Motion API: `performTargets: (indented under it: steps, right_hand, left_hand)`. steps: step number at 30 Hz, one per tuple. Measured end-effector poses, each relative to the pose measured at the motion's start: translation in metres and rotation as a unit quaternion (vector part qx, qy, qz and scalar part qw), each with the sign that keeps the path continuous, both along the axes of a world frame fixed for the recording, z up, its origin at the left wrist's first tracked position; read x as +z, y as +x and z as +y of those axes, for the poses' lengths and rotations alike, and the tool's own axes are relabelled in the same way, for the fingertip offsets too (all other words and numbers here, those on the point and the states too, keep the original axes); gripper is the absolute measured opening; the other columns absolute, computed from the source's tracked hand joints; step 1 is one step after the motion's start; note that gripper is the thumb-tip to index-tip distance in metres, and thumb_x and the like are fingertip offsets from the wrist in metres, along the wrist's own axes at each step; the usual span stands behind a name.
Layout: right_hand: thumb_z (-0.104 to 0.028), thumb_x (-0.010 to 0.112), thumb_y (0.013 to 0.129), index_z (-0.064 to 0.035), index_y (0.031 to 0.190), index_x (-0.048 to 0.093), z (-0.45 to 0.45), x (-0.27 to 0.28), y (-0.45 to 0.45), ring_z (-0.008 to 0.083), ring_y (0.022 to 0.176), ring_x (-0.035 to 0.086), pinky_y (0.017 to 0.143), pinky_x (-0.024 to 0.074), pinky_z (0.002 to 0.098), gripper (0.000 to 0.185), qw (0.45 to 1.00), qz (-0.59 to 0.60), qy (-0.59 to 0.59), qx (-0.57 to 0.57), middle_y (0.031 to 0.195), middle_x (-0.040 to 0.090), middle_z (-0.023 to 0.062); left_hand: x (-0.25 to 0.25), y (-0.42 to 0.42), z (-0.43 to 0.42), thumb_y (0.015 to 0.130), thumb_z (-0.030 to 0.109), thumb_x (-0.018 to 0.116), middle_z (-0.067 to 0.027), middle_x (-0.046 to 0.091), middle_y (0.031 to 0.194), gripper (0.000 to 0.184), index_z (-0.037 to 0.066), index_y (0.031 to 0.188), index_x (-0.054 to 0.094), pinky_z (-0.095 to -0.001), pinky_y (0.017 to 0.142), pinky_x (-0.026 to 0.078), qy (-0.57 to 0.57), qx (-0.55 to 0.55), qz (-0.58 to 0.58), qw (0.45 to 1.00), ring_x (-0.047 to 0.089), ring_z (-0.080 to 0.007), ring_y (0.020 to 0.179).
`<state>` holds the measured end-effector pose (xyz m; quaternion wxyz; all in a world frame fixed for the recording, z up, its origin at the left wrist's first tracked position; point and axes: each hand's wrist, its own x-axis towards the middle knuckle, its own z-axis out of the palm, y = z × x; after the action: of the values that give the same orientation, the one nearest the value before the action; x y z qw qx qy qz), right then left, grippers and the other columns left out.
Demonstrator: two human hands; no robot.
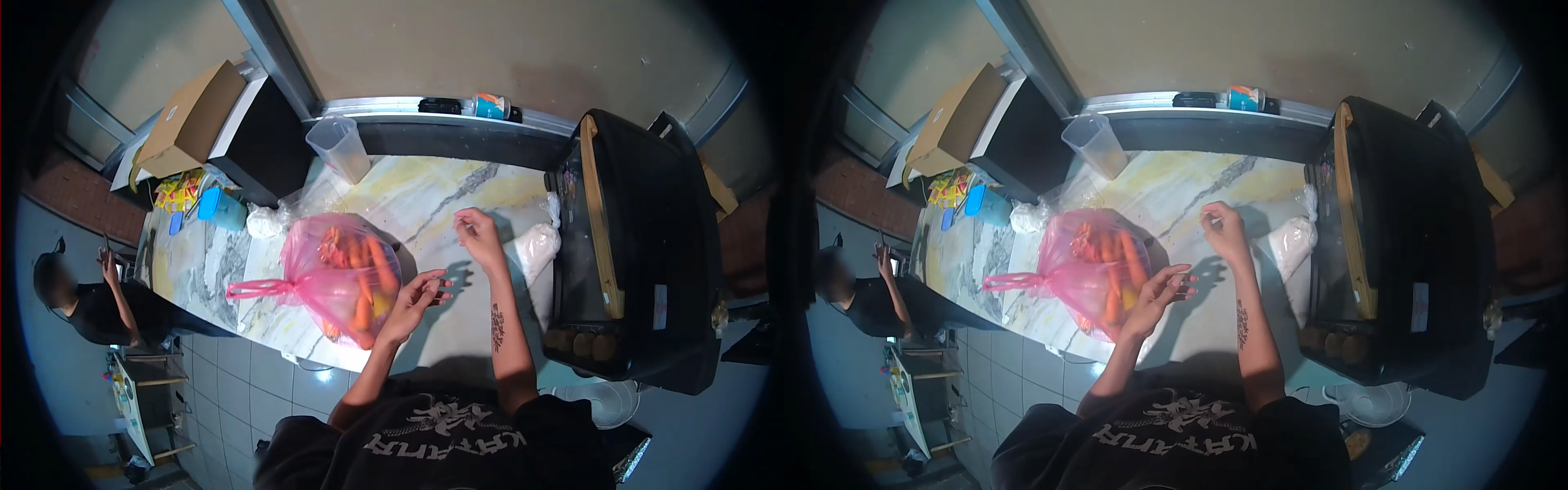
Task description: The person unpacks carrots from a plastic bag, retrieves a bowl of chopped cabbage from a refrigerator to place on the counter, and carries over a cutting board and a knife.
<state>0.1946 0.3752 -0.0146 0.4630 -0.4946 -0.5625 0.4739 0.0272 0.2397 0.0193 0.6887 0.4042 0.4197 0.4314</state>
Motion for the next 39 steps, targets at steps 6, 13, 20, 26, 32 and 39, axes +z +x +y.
performTargets:
  steps: [6,13,20,26,32,39]
  right_hand:
    - [-0.015,0.075,0.071,-0.0047,0.111,0.059,-0.066,0.011,-0.076,0.0179,0.097,0.057,0.081,0.0473,0.0326,0.044,0.956,0.038,0.043,0.286,0.102,0.061,0.0085]
    - [-0.018,0.076,0.067,-0.0057,0.107,0.057,-0.133,0.029,-0.163,0.0348,0.110,0.045,0.092,0.0389,0.0459,0.046,0.938,-0.233,0.201,0.160,0.112,0.050,0.0162]
    - [0.004,0.058,0.069,-0.0005,0.089,0.057,-0.118,0.009,-0.151,0.0359,0.082,0.053,0.070,0.0437,0.0417,0.020,0.963,-0.112,0.227,0.086,0.085,0.052,0.0163]
    - [0.010,0.050,0.073,0.0027,0.084,0.054,-0.112,0.022,-0.082,0.0292,0.067,0.055,0.064,0.0442,0.0312,0.014,0.987,-0.097,0.123,-0.037,0.073,0.054,0.0175]
    - [0.014,0.049,0.074,0.0035,0.084,0.056,-0.087,0.024,-0.035,0.0163,0.069,0.054,0.065,0.0440,0.0267,0.016,0.971,-0.067,0.196,-0.124,0.075,0.054,0.0116]
    - [0.008,0.059,0.071,-0.0028,0.109,0.057,-0.099,0.060,-0.040,0.0343,0.109,0.053,0.094,0.0424,0.0389,0.039,0.930,-0.253,0.217,-0.156,0.109,0.056,0.0172]
  left_hand:
    - [0.026,-0.020,-0.039,0.097,0.010,0.049,-0.0062,0.059,0.100,0.025,0.000,0.119,0.054,-0.0272,0.080,0.048,0.144,0.199,0.104,0.964,0.058,-0.0129,0.087]
    - [0.054,-0.105,-0.073,0.091,0.007,0.051,-0.0056,0.054,0.083,0.018,-0.003,0.106,0.053,-0.0255,0.070,0.045,0.259,0.541,0.172,0.782,0.052,-0.0117,0.073]
    - [0.015,-0.185,-0.040,0.092,0.016,0.059,-0.0201,0.042,0.130,0.058,0.004,0.139,0.028,-0.0383,0.099,0.039,0.205,0.543,0.300,0.758,0.043,-0.0269,0.122]
    - [0.013,-0.152,-0.024,0.088,0.034,0.061,-0.0164,0.050,0.131,0.055,0.002,0.130,0.048,-0.0412,0.102,0.036,0.171,0.170,0.297,0.924,0.049,-0.0308,0.118]
    - [0.030,-0.112,0.004,0.083,0.018,0.064,-0.0202,0.053,0.117,0.046,0.002,0.124,0.054,-0.0436,0.092,0.041,0.330,0.006,0.464,0.822,0.052,-0.0383,0.107]
    - [0.014,-0.079,0.024,0.076,0.005,0.063,-0.0222,0.053,0.110,0.045,0.003,0.120,0.056,-0.0429,0.081,0.048,0.370,-0.067,0.387,0.842,0.056,-0.0410,0.098]
